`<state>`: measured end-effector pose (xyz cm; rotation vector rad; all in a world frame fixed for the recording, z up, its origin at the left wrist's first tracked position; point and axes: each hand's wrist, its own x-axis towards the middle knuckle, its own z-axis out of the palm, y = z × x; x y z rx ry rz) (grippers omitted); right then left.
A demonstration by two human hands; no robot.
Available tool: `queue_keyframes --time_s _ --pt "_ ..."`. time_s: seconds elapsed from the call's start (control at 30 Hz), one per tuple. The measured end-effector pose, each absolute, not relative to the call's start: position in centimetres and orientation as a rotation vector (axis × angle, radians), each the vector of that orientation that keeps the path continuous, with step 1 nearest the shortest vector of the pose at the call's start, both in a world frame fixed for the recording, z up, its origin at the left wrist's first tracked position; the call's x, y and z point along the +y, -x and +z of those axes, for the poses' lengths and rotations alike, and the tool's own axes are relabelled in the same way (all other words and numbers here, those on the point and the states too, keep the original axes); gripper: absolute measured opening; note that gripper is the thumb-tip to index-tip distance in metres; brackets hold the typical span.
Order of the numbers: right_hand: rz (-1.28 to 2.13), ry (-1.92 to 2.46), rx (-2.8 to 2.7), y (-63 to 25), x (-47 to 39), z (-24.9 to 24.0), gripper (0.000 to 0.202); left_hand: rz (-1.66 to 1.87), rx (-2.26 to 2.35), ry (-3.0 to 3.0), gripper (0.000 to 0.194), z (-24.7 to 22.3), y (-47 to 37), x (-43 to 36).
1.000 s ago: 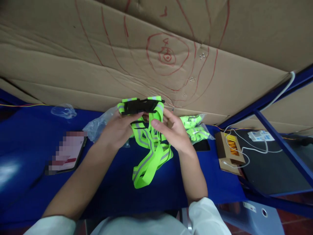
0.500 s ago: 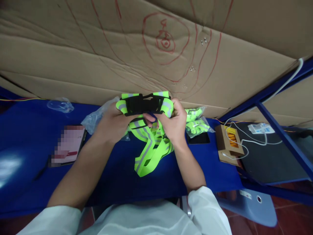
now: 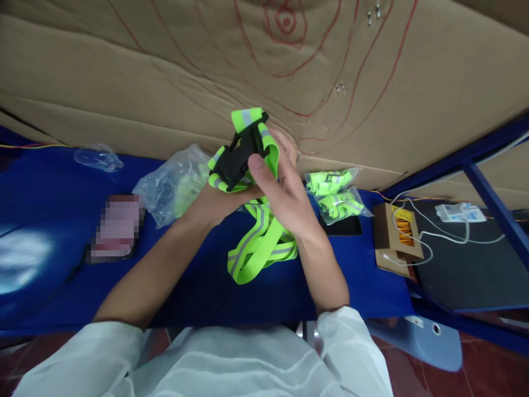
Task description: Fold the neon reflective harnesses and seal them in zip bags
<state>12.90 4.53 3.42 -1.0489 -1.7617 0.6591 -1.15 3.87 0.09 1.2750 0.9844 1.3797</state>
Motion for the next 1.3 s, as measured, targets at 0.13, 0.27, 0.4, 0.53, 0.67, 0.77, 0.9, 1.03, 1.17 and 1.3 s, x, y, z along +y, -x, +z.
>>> queue_keyframes --time_s 0.13,0.27,0.4,0.53,0.67,0.77,0.9,1.03,1.17,1.3 --pt "0.666 0.943 -1.727 -13.7 5.4 3.4 0.044 1.322 0.884 -1.173 0.057 -0.3 1.1 4.0" --pt "0.944 0.921 -1.693 -15.1 5.8 3.6 0.054 1.274 0.769 -1.046 0.053 0.2 1.4 3.9" --pt "1.187 0.777 -1.752 -16.9 5.9 3.4 0.078 1.148 0.724 -0.945 0.056 0.9 2.4 3.7" --pt "1.367 0.725 -1.785 -17.4 6.2 2.9 0.068 1.108 0.642 -1.014 0.061 1.1 3.1 3.4" --pt "1.315 0.673 -1.761 -16.2 6.2 2.9 0.042 1.190 0.737 -1.168 0.048 1.9 3.6 3.0" --pt "1.231 0.684 -1.668 -15.5 6.0 2.8 0.034 1.106 0.766 -1.346 0.042 3.1 4.4 2.6" --pt "1.042 0.748 -1.623 -15.4 5.2 2.8 0.028 1.168 0.849 -1.557 0.040 4.3 5.0 2.1" --pt "0.930 0.728 -1.735 -15.6 4.0 3.5 0.027 1.434 0.956 -1.594 0.033 3.5 4.7 2.0" --pt "1.009 0.695 -1.831 -16.1 3.7 4.3 0.025 1.536 0.934 -1.453 0.027 1.8 4.3 2.6" --pt "1.041 0.629 -1.901 -16.7 4.2 4.6 0.031 1.459 0.897 -1.342 0.030 0.8 4.0 3.3"
